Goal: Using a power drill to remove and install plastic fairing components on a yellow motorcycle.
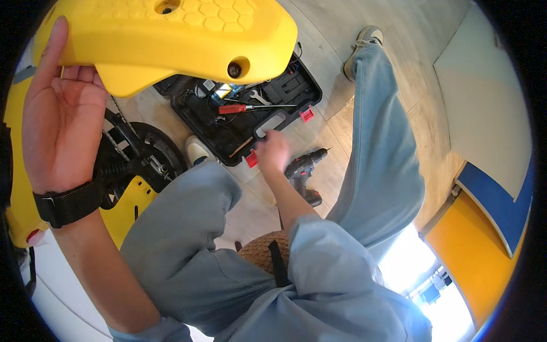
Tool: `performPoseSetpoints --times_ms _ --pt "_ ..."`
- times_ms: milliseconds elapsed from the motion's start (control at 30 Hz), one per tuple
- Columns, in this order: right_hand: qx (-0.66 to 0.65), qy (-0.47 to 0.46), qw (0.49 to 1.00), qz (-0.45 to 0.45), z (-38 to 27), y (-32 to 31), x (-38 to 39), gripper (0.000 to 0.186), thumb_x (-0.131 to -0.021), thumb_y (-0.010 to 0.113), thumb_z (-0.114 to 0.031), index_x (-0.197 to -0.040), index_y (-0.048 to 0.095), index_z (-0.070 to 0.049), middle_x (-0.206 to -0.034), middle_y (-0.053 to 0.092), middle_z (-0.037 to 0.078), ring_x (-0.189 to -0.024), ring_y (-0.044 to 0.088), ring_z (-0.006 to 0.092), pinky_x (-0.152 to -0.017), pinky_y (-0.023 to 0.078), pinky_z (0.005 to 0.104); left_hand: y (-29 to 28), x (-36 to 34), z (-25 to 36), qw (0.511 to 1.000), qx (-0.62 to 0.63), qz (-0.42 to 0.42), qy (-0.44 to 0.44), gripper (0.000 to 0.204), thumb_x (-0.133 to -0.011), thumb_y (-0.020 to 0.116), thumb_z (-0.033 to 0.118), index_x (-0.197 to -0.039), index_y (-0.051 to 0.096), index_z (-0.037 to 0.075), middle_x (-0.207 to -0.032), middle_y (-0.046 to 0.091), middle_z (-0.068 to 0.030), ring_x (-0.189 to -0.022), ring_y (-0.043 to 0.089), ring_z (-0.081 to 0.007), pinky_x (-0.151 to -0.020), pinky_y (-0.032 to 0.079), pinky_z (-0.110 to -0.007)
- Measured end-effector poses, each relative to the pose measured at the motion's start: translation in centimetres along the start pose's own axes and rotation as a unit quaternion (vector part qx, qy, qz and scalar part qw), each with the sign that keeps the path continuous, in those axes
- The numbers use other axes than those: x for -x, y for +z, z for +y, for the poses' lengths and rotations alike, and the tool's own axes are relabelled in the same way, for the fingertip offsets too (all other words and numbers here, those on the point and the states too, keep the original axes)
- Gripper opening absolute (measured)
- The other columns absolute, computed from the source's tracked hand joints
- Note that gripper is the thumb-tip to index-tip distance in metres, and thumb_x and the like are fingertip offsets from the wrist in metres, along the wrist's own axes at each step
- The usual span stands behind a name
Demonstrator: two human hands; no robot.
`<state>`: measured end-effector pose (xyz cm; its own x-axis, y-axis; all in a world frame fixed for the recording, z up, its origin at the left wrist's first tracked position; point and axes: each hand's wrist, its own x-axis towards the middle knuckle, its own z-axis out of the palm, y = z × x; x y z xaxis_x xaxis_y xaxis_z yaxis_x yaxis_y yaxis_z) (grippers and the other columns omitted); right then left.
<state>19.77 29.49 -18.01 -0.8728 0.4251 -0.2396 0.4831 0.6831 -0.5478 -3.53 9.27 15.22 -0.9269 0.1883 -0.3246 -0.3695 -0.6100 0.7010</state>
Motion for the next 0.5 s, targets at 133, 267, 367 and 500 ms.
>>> performPoseSetpoints --times_ms 133,267,367,500 --pt "-0.018 -0.159 0.978 -0.136 -5.9 4.3 -4.8 0.027 -0.078 0.062 -0.014 -0.104 0.064 -0.008 -0.099 0.063 0.013 -0.096 0.061 0.0344 -0.083 0.051 0.0446 0.1 -0.7 -1.3 0.994 -0.033 0.082 0.065 0.034 -0.097 0.058 0.011 -0.129 0.052 0.0 -0.131 0.057 -0.0119 -0.126 0.05 -0.0214 -0.11 0.039 -0.035" --pt "0.096 -0.177 0.97 -0.133 -7.5 7.5 -6.2 0.027 -0.077 0.064 -0.017 -0.104 0.065 -0.012 -0.098 0.063 0.01 -0.092 0.064 0.0305 -0.081 0.053 0.0425 -0.4 -0.5 -0.7 0.997 -0.028 0.054 0.057 0.034 -0.096 0.059 0.01 -0.128 0.051 0.0 -0.131 0.057 -0.0122 -0.126 0.051 -0.0222 -0.11 0.039 -0.035" --pt "0.154 -0.239 0.954 -0.09 -5.6 8.8 -5.6 0.025 -0.076 0.068 -0.02 -0.101 0.067 -0.016 -0.095 0.062 0.007 -0.093 0.063 0.0251 -0.077 0.051 0.0404 -1.5 -0.8 -1.1 0.995 -0.003 0.075 0.07 0.035 -0.096 0.06 0.011 -0.128 0.051 0.0 -0.131 0.057 -0.0119 -0.125 0.051 -0.0219 -0.111 0.039 -0.034" --pt "0.135 -0.234 0.96 -0.066 -6.2 8.8 -4.0 0.018 -0.08 0.065 -0.022 -0.097 0.067 -0.016 -0.096 0.06 0.003 -0.099 0.057 0.0213 -0.08 0.043 0.0384 -1.8 -0.4 -0.9 0.991 -0.031 0.097 0.084 0.037 -0.095 0.062 0.011 -0.129 0.051 0.0 -0.131 0.057 -0.0119 -0.125 0.051 -0.0224 -0.111 0.039 -0.034"
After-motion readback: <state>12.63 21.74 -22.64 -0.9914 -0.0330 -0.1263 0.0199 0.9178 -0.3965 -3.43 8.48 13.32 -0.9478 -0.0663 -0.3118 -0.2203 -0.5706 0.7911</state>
